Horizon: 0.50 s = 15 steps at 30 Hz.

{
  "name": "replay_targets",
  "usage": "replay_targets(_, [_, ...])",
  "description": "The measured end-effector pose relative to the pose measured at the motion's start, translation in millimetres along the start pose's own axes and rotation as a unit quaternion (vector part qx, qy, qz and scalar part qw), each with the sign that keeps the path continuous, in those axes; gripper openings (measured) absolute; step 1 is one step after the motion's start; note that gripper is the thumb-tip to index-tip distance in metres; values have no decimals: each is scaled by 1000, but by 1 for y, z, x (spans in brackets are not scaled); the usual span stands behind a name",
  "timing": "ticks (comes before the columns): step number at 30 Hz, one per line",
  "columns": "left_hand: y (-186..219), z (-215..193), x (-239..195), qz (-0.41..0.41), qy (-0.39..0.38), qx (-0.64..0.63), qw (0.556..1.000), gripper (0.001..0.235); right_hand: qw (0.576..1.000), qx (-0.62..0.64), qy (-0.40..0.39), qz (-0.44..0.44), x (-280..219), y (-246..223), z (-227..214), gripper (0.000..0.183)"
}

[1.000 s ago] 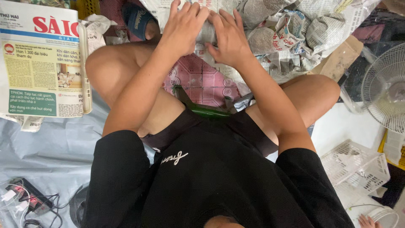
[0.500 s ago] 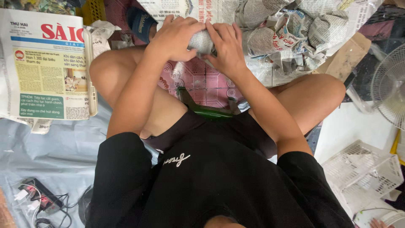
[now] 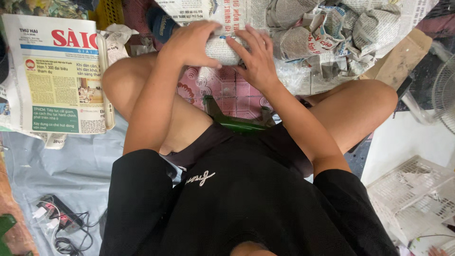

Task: The person sits cross-legged and wraps small items, including cups and a black object, in newspaper sheets. They fold the paper around each item and place the wrapped bundles into a black plastic crate.

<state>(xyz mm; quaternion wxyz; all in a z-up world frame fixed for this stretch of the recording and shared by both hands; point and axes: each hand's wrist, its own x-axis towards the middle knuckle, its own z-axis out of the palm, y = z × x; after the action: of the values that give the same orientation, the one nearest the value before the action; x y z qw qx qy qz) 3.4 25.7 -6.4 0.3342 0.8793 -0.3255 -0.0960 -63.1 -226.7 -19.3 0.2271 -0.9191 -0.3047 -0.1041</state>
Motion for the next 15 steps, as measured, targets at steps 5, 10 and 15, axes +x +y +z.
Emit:
replay_targets(5, [-2, 17, 4, -10, -57, 67, 996, 79, 998, -22, 26, -53, -10, 10, 16, 87])
replay_targets(10, [11, 6, 8, -29, -83, 80, 993, 80, 998, 38, -7, -50, -21, 13, 8, 82])
replay_targets(15, [30, -20, 6, 43, 8, -35, 998, 77, 991, 64, 89, -78, -18, 16, -9, 67])
